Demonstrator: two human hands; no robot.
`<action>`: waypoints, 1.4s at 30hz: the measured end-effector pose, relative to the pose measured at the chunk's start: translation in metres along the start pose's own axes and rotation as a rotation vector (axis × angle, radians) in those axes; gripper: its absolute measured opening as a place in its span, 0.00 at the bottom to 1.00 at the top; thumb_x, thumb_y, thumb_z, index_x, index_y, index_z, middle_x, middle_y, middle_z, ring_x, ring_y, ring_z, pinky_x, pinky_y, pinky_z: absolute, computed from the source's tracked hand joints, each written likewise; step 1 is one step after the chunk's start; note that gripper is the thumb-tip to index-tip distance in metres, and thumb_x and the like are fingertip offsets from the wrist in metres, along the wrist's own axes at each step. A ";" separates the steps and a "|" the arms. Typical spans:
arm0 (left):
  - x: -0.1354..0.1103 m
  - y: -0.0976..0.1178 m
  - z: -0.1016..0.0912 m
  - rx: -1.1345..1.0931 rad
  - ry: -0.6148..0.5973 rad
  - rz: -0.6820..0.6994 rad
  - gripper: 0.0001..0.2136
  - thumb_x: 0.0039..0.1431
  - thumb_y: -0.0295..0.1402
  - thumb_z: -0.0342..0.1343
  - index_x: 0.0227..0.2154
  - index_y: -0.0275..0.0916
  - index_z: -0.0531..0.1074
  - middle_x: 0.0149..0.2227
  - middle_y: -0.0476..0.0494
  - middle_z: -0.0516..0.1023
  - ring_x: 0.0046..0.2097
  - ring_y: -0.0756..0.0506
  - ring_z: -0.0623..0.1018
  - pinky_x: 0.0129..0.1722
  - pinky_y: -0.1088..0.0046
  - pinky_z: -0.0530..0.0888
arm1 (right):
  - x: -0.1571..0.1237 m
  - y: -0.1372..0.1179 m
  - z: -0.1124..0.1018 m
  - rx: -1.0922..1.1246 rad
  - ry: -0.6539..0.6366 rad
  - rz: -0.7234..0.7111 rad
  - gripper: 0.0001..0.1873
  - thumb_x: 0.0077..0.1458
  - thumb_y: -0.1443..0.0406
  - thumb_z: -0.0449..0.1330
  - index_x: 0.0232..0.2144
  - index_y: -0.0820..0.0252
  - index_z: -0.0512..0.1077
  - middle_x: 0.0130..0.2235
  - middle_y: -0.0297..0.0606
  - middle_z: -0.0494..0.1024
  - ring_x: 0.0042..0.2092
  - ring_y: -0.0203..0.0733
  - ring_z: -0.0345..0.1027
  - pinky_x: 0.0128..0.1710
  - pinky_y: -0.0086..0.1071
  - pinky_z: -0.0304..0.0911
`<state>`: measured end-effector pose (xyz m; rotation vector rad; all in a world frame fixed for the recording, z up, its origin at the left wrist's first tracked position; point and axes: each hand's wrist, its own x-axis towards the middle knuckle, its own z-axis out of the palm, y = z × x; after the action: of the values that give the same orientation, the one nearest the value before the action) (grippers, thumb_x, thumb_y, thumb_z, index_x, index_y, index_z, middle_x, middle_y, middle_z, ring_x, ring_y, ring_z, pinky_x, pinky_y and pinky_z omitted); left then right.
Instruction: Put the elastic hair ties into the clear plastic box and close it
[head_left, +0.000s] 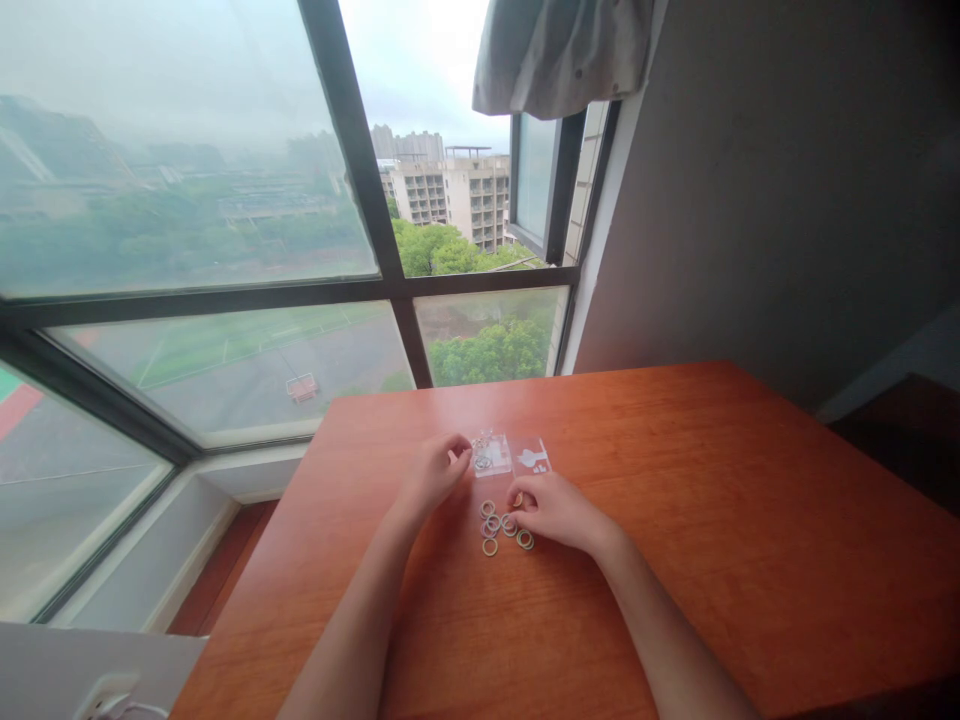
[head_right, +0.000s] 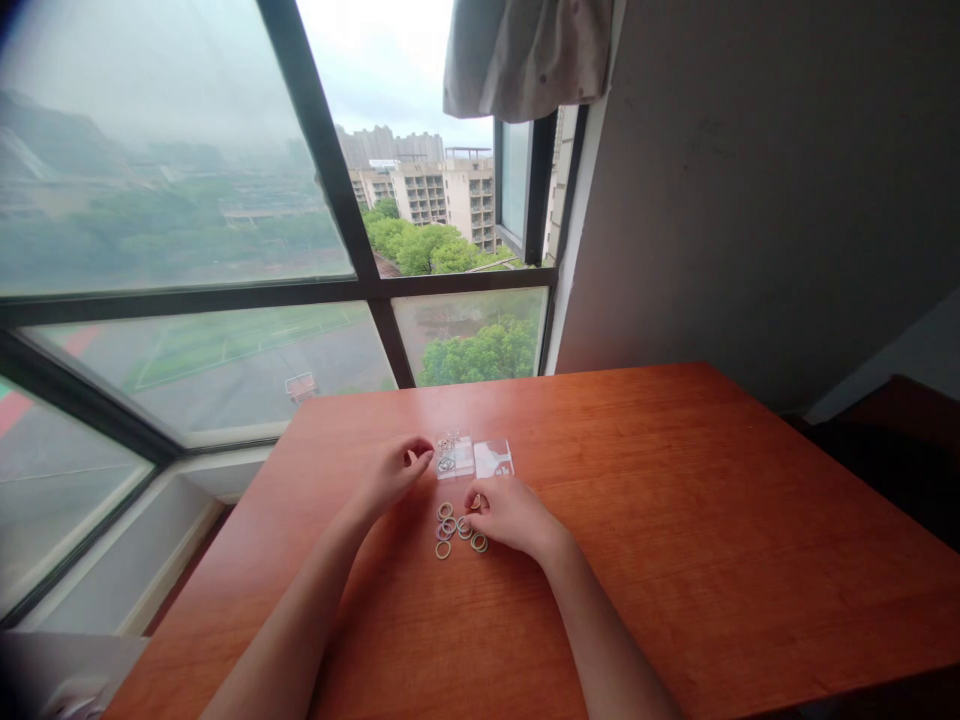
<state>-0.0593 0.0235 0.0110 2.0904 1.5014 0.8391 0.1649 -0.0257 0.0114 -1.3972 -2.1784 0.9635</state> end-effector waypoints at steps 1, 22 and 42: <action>0.000 0.000 0.000 0.002 0.000 0.001 0.08 0.57 0.33 0.50 0.30 0.38 0.73 0.29 0.47 0.76 0.29 0.50 0.72 0.30 0.75 0.67 | 0.000 0.000 0.000 0.000 -0.007 -0.002 0.04 0.46 0.66 0.62 0.29 0.57 0.75 0.26 0.29 0.73 0.29 0.33 0.62 0.27 0.24 0.50; -0.004 0.032 0.006 -0.094 -0.063 0.114 0.08 0.58 0.33 0.51 0.30 0.37 0.73 0.29 0.47 0.75 0.28 0.51 0.69 0.29 0.76 0.66 | 0.002 -0.002 -0.007 -0.043 0.171 0.036 0.06 0.52 0.63 0.59 0.26 0.57 0.75 0.23 0.31 0.72 0.27 0.35 0.62 0.28 0.26 0.52; -0.007 0.044 0.013 -0.086 -0.125 0.139 0.05 0.53 0.29 0.53 0.27 0.37 0.72 0.28 0.46 0.74 0.28 0.51 0.68 0.28 0.77 0.65 | 0.007 -0.001 -0.010 0.031 0.363 0.060 0.08 0.53 0.59 0.59 0.27 0.56 0.74 0.19 0.28 0.66 0.24 0.35 0.59 0.25 0.27 0.51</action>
<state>-0.0220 0.0033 0.0289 2.1597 1.2461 0.7917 0.1674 -0.0163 0.0187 -1.4975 -1.8563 0.6953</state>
